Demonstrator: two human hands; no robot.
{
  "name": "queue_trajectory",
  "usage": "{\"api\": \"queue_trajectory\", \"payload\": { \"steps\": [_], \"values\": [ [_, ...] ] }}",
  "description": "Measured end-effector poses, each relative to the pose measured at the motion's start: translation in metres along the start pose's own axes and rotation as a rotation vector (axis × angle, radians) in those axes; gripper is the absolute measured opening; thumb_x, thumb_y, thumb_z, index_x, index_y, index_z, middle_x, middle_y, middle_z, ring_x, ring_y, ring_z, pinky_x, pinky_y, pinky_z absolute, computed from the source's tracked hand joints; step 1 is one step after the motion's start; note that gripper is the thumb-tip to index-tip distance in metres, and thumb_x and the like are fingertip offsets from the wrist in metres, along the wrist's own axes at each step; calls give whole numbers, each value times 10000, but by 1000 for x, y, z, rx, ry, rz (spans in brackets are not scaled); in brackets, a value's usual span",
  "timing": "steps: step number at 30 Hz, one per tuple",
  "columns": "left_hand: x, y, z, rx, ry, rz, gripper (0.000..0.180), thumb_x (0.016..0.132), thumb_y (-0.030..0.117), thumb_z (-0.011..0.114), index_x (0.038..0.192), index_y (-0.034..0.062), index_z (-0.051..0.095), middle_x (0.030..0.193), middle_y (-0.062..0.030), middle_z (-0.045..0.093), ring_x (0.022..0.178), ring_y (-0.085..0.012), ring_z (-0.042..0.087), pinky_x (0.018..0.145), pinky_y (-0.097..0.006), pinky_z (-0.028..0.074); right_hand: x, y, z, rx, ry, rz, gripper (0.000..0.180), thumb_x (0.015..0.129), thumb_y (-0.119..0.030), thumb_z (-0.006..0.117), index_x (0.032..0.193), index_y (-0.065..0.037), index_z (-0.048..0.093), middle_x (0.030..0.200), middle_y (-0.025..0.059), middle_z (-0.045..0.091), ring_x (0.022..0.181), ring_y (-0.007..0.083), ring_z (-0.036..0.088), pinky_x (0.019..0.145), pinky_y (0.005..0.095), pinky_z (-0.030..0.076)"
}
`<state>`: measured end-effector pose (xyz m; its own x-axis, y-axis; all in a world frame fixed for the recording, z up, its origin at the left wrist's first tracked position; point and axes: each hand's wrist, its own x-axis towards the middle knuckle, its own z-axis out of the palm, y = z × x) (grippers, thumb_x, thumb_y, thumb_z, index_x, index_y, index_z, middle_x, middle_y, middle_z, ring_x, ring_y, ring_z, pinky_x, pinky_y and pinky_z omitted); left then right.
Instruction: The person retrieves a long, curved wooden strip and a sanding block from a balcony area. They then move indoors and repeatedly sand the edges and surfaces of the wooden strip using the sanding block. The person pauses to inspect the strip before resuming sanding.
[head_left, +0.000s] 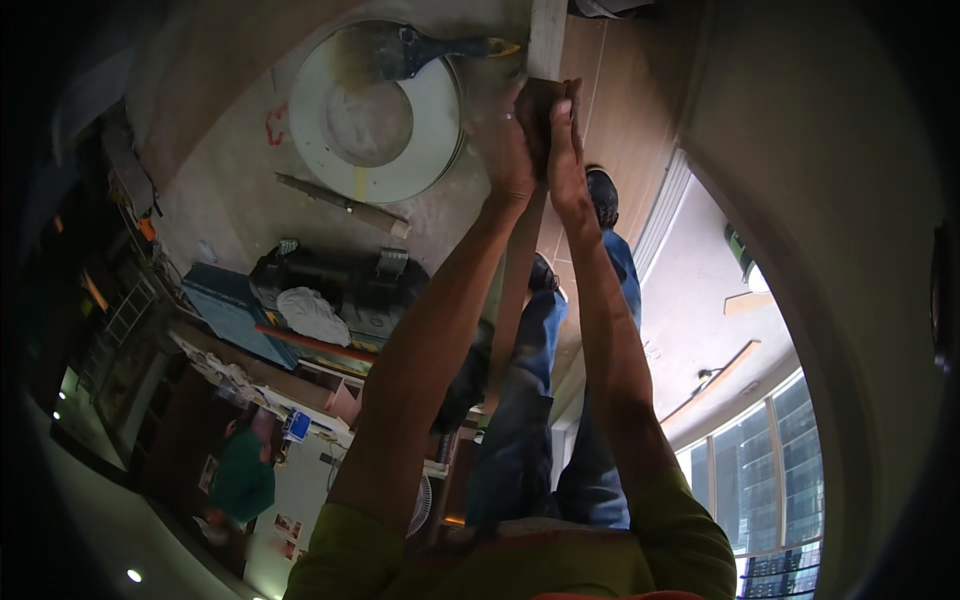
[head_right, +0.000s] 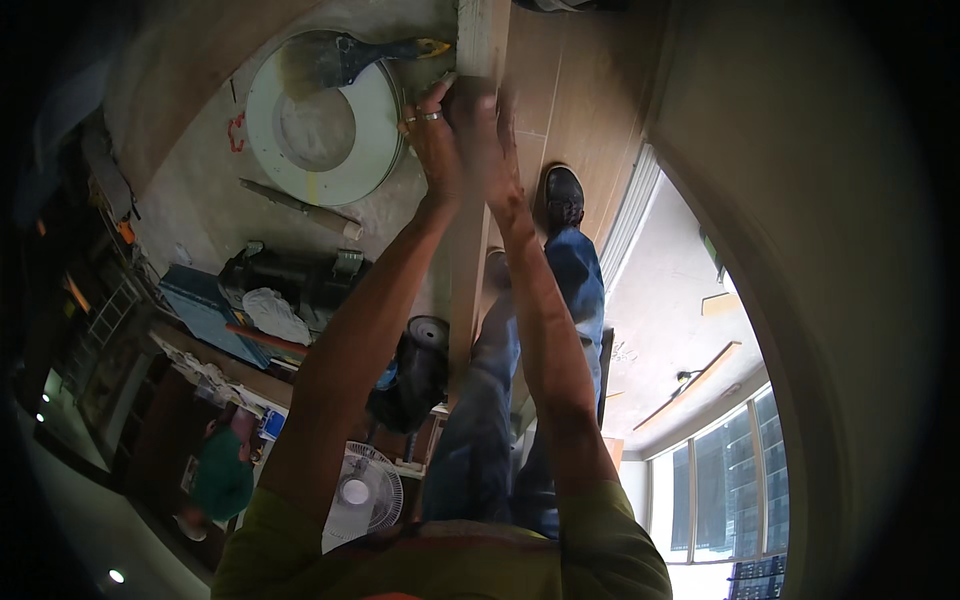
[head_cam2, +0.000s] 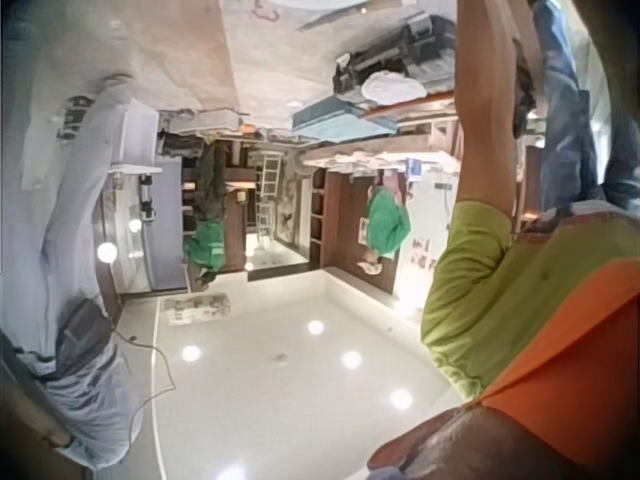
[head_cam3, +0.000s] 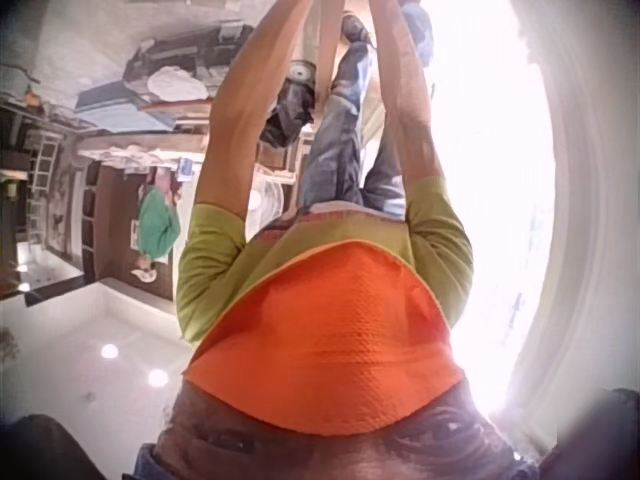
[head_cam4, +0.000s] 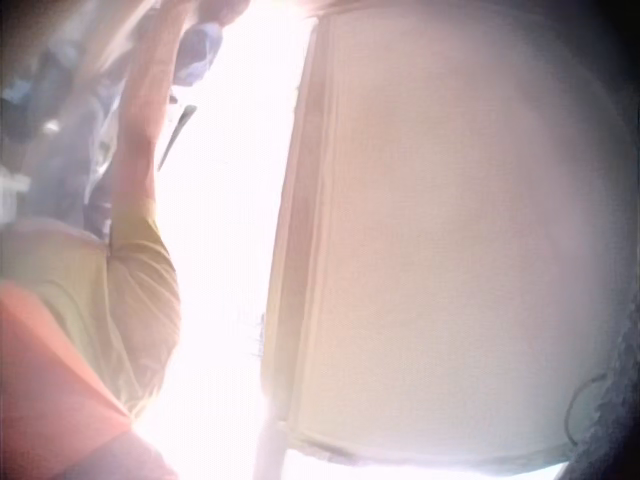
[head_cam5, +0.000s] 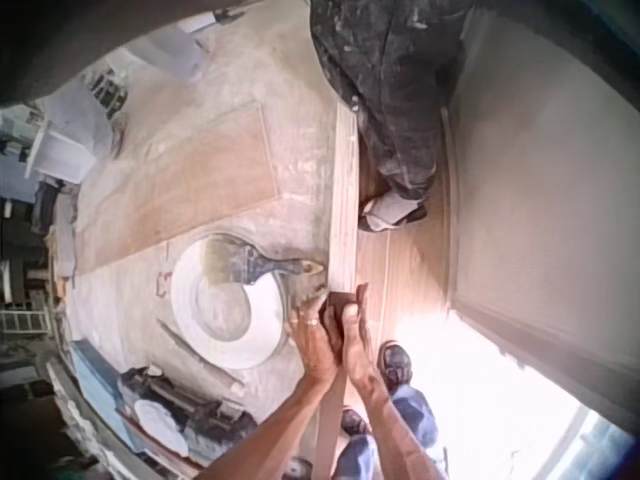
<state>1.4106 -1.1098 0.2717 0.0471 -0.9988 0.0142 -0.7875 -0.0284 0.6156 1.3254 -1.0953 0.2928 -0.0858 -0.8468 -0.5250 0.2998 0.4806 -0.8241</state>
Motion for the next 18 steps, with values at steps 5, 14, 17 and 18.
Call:
{"api": "queue_trajectory", "payload": {
  "steps": [5,14,17,18],
  "values": [
    [3,-1,0,-30,63,43,424,915,282,631,1301,134,534,1216,-111,625,1153,-343,531,1051,-509,285,-41,8,-7,-496,-149,-353,851,1013,-629,336,1584,-24,154,1521,336,335,1479,420,241,1186,488,247],
    [-6,-10,-3,4,16,93,412,976,323,528,1282,53,581,1292,-145,590,1190,-401,513,1038,-584,306,-25,-10,14,-222,62,-53,939,1011,-668,301,1587,11,2,1666,213,87,1546,344,25,1239,385,107],
    [7,1,-2,54,25,76,427,947,335,570,1266,51,561,1222,-146,594,1140,-384,521,1009,-560,313,-29,-7,17,-273,79,-73,946,1007,-674,305,1588,8,1,1662,232,76,1543,354,53,1239,398,100],
    [5,3,-5,78,37,145,439,921,347,617,1241,53,553,1163,-148,602,1090,-361,532,984,-527,322,-25,-12,18,-263,116,-10,948,1006,-675,307,1588,7,0,1661,236,72,1543,355,58,1239,400,98]
  ]
}}
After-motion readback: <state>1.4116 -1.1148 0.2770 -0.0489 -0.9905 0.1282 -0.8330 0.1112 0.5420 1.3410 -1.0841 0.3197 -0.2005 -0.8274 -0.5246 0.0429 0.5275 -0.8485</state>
